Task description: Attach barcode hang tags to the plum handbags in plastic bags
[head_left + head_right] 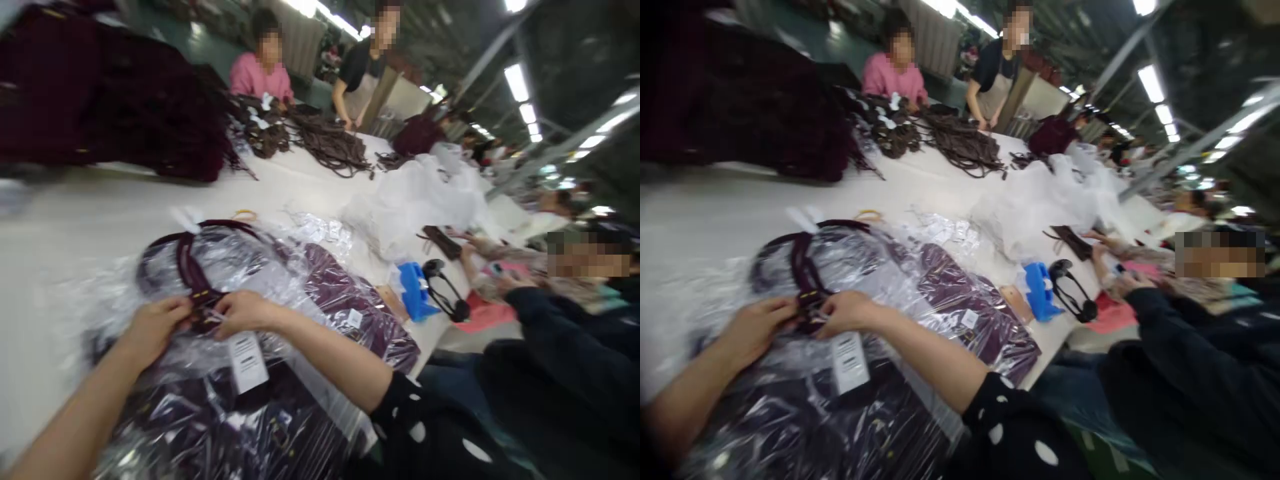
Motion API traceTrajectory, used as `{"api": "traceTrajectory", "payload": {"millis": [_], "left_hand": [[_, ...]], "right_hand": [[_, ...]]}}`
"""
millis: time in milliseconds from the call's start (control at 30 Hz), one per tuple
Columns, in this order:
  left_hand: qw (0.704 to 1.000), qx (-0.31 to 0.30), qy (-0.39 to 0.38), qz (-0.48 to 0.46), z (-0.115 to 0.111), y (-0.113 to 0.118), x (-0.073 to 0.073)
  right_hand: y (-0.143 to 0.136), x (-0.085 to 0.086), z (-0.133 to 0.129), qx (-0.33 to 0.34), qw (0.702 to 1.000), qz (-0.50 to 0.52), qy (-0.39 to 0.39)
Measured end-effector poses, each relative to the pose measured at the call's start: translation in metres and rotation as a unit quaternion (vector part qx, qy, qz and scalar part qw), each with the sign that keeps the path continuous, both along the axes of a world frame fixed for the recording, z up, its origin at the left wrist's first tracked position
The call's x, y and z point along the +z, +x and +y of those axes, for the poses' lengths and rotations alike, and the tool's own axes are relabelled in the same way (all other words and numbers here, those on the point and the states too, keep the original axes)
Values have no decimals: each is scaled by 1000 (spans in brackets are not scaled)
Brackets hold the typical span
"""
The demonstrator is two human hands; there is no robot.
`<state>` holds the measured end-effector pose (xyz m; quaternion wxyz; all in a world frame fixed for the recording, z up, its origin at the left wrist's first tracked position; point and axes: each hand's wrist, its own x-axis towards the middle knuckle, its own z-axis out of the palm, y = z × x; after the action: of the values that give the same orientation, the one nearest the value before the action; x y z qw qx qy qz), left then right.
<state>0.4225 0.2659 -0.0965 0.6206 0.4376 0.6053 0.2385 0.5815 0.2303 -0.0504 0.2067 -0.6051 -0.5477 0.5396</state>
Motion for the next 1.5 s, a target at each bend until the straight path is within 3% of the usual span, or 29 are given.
{"api": "traceTrajectory", "payload": {"millis": [67,133,267,400,733,1000,1233,1500], "left_hand": [[995,44,28,-83,-7,-6,-5],[990,81,38,-105,-11,-12,-8],[979,129,48,-150,-19,-18,-6],[967,132,30,-215,-28,-22,1],[944,116,-3,-309,-38,-31,12],[956,87,-18,-280,-68,-34,27],[949,66,-45,-304,-88,-30,30],[944,77,-53,-316,-98,-39,37]], "right_hand": [[3,2,-4,0,997,70,-28],[4,-4,-5,4,989,139,-60],[2,-14,-9,-67,930,301,-199],[0,-13,-15,-86,899,351,-247],[1,-25,-18,-134,865,399,-273],[-5,-23,-25,-61,853,421,-304],[-8,-19,-27,-75,867,392,-297],[0,-8,-27,-100,883,307,-341]]}}
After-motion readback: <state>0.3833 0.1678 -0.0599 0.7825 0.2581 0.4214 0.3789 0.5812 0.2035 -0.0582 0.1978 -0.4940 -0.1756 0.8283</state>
